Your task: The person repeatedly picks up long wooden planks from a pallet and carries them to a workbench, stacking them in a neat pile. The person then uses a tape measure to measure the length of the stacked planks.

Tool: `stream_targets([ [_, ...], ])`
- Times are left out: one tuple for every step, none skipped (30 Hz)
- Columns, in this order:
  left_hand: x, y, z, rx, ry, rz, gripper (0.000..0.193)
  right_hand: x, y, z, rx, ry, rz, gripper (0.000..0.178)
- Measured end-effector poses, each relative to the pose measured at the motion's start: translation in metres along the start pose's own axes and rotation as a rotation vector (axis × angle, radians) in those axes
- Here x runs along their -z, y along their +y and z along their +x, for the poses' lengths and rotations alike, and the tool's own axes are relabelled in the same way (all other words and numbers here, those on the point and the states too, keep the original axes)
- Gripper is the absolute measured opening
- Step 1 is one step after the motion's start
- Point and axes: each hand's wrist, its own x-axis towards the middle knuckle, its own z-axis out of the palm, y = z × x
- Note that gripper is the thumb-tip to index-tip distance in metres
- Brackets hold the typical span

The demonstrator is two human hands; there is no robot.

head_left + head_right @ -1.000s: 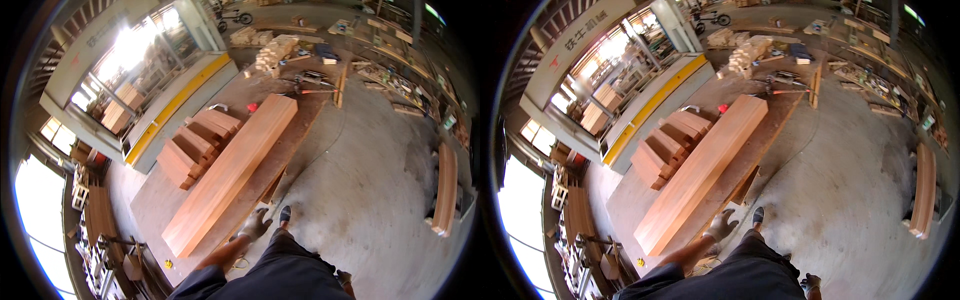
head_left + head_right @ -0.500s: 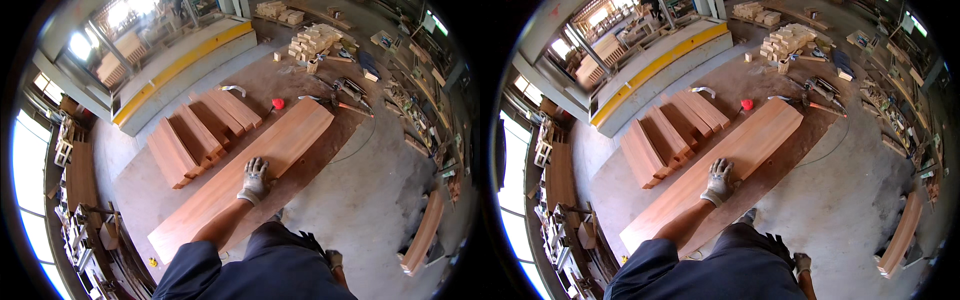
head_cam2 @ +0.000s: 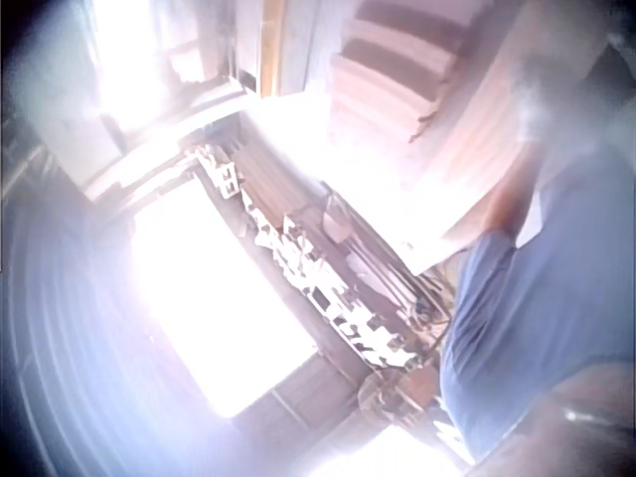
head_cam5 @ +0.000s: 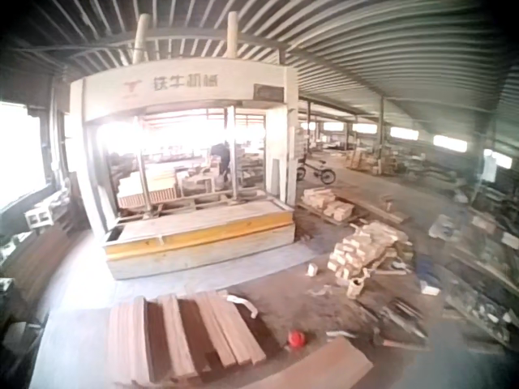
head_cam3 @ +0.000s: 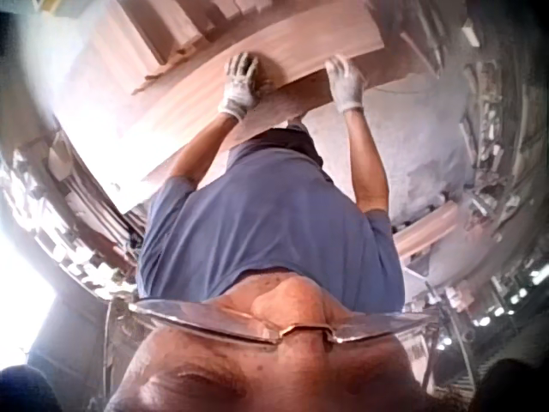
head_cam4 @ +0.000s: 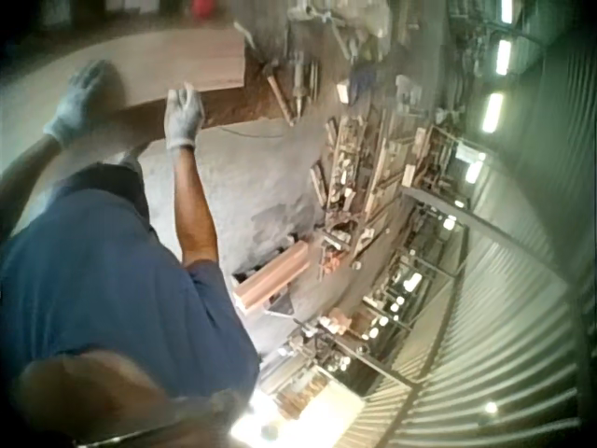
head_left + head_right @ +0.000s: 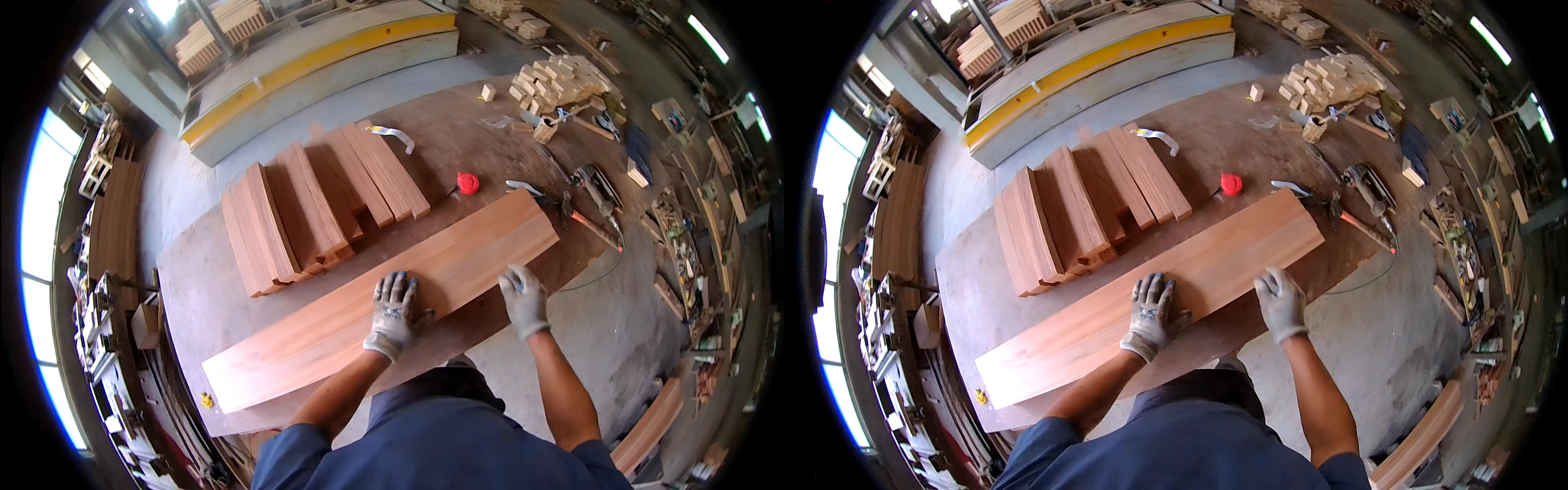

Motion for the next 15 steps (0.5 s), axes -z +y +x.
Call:
stream_targets([
  [0.000, 0.006, 0.008, 0.054, 0.029, 0.031, 0.076, -0.003, -0.001, 0.025, 0.045, -0.024, -0.044, 0.033],
  [0.002, 0.012, 0.018, 0.108, 0.057, 0.065, 0.076, -0.009, 0.003, 0.051, 0.090, -0.047, -0.085, 0.035],
  [0.002, 0.017, 0.026, 0.162, 0.081, 0.098, 0.076, -0.016, 0.006, 0.073, 0.131, -0.070, -0.127, 0.037],
  [0.002, 0.019, 0.032, 0.197, 0.081, 0.098, 0.077, -0.023, 0.008, 0.094, 0.164, -0.081, -0.168, 0.038],
  [0.002, 0.020, 0.036, 0.207, 0.087, 0.101, 0.078, -0.031, 0.009, 0.115, 0.198, -0.091, -0.208, 0.040],
  [0.001, 0.020, 0.038, 0.221, 0.090, 0.102, 0.078, -0.038, 0.012, 0.135, 0.232, -0.105, -0.250, 0.041],
  [0.002, 0.021, 0.041, 0.229, 0.093, 0.103, 0.078, -0.043, 0.017, 0.154, 0.247, -0.135, -0.302, 0.042],
  [0.002, 0.022, 0.042, 0.228, 0.081, 0.122, 0.079, -0.049, 0.022, 0.172, 0.262, -0.166, -0.355, 0.044],
  [0.003, 0.022, 0.043, 0.231, 0.077, 0.126, 0.080, -0.057, 0.026, 0.189, 0.281, -0.198, -0.404, 0.046],
  [0.003, 0.022, 0.043, 0.234, 0.075, 0.129, 0.080, -0.065, 0.031, 0.206, 0.291, -0.239, -0.456, 0.049],
  [0.003, 0.022, 0.044, 0.237, 0.073, 0.131, 0.080, -0.074, 0.035, 0.221, 0.300, -0.280, -0.508, 0.052],
  [0.002, 0.022, 0.045, 0.246, 0.070, 0.127, 0.080, -0.084, 0.041, 0.234, 0.311, -0.324, -0.560, 0.055],
  [0.001, 0.022, 0.045, 0.253, 0.068, 0.122, 0.081, -0.094, 0.045, 0.244, 0.302, -0.342, -0.588, 0.058],
  [0.000, 0.023, 0.046, 0.258, 0.065, 0.117, 0.081, -0.104, 0.049, 0.253, 0.293, -0.360, -0.616, 0.062],
  [0.000, 0.023, 0.046, 0.262, 0.062, 0.118, 0.081, -0.114, 0.052, 0.262, 0.283, -0.378, -0.644, 0.065],
])
